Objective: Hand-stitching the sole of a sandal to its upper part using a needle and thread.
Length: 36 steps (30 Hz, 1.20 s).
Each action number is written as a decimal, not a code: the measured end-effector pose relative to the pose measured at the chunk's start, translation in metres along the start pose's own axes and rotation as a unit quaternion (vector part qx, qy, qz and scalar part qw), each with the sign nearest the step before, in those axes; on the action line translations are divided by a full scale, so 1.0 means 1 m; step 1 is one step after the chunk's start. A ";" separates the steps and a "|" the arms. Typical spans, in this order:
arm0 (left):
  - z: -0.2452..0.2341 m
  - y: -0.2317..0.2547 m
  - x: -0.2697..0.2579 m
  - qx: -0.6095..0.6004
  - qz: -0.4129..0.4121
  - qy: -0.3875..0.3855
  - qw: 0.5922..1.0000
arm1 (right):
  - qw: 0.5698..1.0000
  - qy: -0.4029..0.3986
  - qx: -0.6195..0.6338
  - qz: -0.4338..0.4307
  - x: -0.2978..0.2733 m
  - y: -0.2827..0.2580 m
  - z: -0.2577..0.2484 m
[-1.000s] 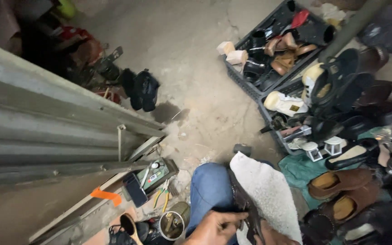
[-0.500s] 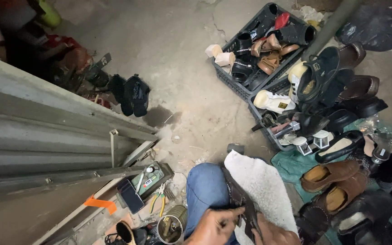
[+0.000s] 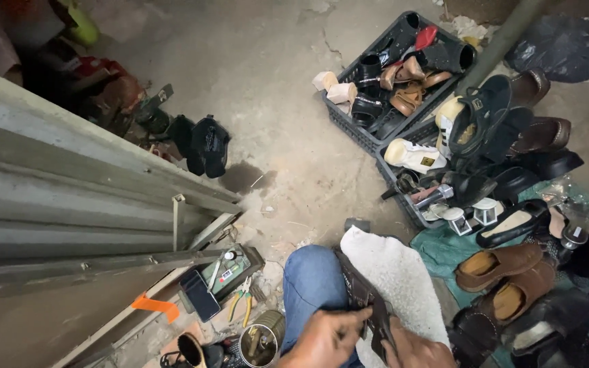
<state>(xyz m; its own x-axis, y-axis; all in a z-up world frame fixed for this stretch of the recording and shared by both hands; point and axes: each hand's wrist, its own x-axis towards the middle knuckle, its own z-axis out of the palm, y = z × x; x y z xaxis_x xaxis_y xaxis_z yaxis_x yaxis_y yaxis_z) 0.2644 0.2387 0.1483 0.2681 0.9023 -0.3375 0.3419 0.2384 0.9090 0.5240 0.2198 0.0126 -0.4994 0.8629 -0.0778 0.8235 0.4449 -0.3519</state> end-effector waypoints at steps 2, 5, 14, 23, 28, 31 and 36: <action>0.012 -0.036 0.009 -0.114 -0.048 -0.008 0.992 | 0.999 -0.047 -0.003 0.015 0.007 -0.008 -0.015; -0.001 -0.017 0.009 -0.075 -0.018 -0.004 0.997 | 0.997 -0.082 0.006 0.013 0.014 -0.009 -0.027; 0.000 -0.024 0.009 -0.104 -0.023 0.003 0.994 | 0.994 -0.036 -0.050 -0.093 0.033 -0.048 -0.098; 0.000 -0.033 0.008 -0.205 -0.055 -0.010 0.977 | 0.992 0.026 -0.032 -0.123 0.041 -0.073 -0.138; -0.003 -0.020 0.006 0.058 0.121 0.029 0.991 | 0.993 0.016 0.007 -0.115 0.038 -0.071 -0.138; -0.002 -0.028 0.008 -0.011 0.080 0.022 0.996 | 0.986 -0.043 0.070 -0.146 0.036 -0.068 -0.135; -0.007 -0.021 0.010 -0.010 0.019 0.003 1.000 | 0.987 0.052 -0.021 -0.150 0.039 -0.069 -0.133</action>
<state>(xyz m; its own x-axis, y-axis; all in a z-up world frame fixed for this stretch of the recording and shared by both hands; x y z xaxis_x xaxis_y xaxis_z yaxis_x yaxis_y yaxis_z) 0.2541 0.2448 0.1280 0.2744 0.9130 -0.3019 0.3131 0.2120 0.9258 0.4837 0.2548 0.1583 -0.6940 0.7099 0.1201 0.6547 0.6916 -0.3050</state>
